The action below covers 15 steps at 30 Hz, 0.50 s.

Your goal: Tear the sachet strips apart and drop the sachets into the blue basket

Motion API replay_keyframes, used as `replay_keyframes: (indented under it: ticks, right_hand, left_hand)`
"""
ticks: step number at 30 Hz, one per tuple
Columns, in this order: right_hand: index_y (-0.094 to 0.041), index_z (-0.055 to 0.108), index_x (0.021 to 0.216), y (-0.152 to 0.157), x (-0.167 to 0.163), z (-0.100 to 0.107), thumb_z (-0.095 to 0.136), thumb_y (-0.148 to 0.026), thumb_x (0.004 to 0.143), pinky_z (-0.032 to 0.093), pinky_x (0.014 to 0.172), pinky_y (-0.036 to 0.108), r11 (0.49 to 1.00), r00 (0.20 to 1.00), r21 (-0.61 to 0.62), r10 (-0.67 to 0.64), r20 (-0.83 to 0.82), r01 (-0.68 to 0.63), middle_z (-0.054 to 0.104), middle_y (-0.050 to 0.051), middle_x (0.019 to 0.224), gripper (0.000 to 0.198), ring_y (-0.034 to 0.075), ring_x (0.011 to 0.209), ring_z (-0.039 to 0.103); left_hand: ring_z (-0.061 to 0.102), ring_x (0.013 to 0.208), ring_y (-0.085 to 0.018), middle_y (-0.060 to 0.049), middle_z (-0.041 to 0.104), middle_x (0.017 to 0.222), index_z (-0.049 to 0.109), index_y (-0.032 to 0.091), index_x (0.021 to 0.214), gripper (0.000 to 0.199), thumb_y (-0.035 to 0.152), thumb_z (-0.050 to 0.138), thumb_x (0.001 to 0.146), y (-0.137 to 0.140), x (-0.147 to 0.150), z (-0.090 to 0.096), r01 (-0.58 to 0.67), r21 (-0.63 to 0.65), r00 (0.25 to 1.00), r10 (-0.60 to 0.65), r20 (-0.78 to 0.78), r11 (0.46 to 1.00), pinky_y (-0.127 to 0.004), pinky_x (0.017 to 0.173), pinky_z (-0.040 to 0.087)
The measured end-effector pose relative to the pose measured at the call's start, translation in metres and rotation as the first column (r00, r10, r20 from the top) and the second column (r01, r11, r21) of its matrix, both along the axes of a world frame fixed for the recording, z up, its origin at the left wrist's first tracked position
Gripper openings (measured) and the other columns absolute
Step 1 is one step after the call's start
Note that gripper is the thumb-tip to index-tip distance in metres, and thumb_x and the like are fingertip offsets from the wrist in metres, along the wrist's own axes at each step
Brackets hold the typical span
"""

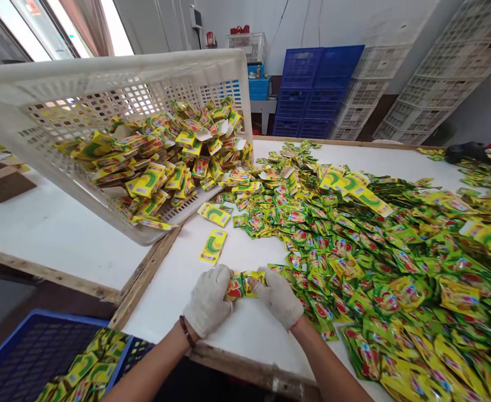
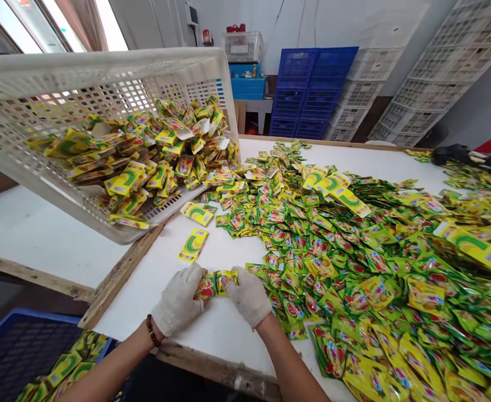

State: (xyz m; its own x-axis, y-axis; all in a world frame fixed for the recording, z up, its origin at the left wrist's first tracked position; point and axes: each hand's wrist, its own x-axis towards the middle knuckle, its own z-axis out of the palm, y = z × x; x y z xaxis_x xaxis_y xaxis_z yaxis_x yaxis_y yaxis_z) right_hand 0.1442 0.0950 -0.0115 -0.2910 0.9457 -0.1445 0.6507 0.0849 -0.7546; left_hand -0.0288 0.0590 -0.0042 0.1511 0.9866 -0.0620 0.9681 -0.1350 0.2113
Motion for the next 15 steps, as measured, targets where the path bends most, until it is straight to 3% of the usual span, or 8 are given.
replay_keyframes:
  ticks: [3, 6, 11, 15]
  right_hand:
    - [-0.018, 0.059, 0.086, -0.003, -0.004, 0.007, 0.045, -0.032, 0.082, 0.036, 0.063, 0.025, 0.998, 0.997, -0.023, 0.068, 0.048, -0.067, 0.064, 0.006, 0.079, 0.02, 0.016, 0.071, 0.055]
    - [-0.017, 0.056, 0.089, -0.005, 0.0, 0.007, 0.039, -0.031, 0.084, 0.035, 0.057, 0.023, 0.992, 0.995, -0.098, 0.074, -0.07, -0.08, 0.061, 0.003, 0.069, 0.023, 0.014, 0.061, 0.053]
    - [-0.017, 0.054, 0.065, -0.006, 0.008, 0.008, 0.043, -0.029, 0.077, 0.038, 0.069, 0.025, 1.0, 0.988, -0.012, -0.009, -0.154, 0.007, 0.061, 0.006, 0.076, 0.02, 0.015, 0.076, 0.052]
    - [-0.017, 0.046, 0.056, -0.013, 0.005, 0.014, 0.043, -0.021, 0.07, 0.037, 0.055, 0.021, 0.981, 0.977, -0.136, 0.112, -0.181, -0.137, 0.051, 0.0, 0.052, 0.016, 0.01, 0.052, 0.047]
  left_hand:
    - [0.051, 0.095, -0.024, -0.008, 0.056, 0.108, 0.051, 0.018, 0.105, 0.039, 0.015, 0.05, 0.066, -0.003, 0.004, -0.001, 0.018, -0.006, 1.0, -0.018, -0.024, 1.0, -0.036, 0.082, 0.037]
    - [0.05, 0.097, -0.024, -0.008, 0.055, 0.112, 0.05, 0.019, 0.109, 0.043, 0.014, 0.05, 0.067, -0.003, 0.005, 0.0, 0.004, 0.007, 0.999, -0.003, -0.044, 1.0, -0.037, 0.083, 0.037]
    - [0.049, 0.098, -0.025, -0.007, 0.054, 0.112, 0.05, 0.02, 0.109, 0.045, 0.018, 0.054, 0.065, -0.002, 0.008, 0.007, 0.047, 0.022, 0.996, -0.046, -0.07, 0.999, -0.038, 0.081, 0.037]
    - [0.05, 0.092, -0.024, -0.006, 0.056, 0.109, 0.051, 0.021, 0.108, 0.045, 0.016, 0.054, 0.063, -0.004, 0.014, 0.011, 0.12, 0.02, 0.989, -0.118, -0.09, 0.993, -0.038, 0.076, 0.038]
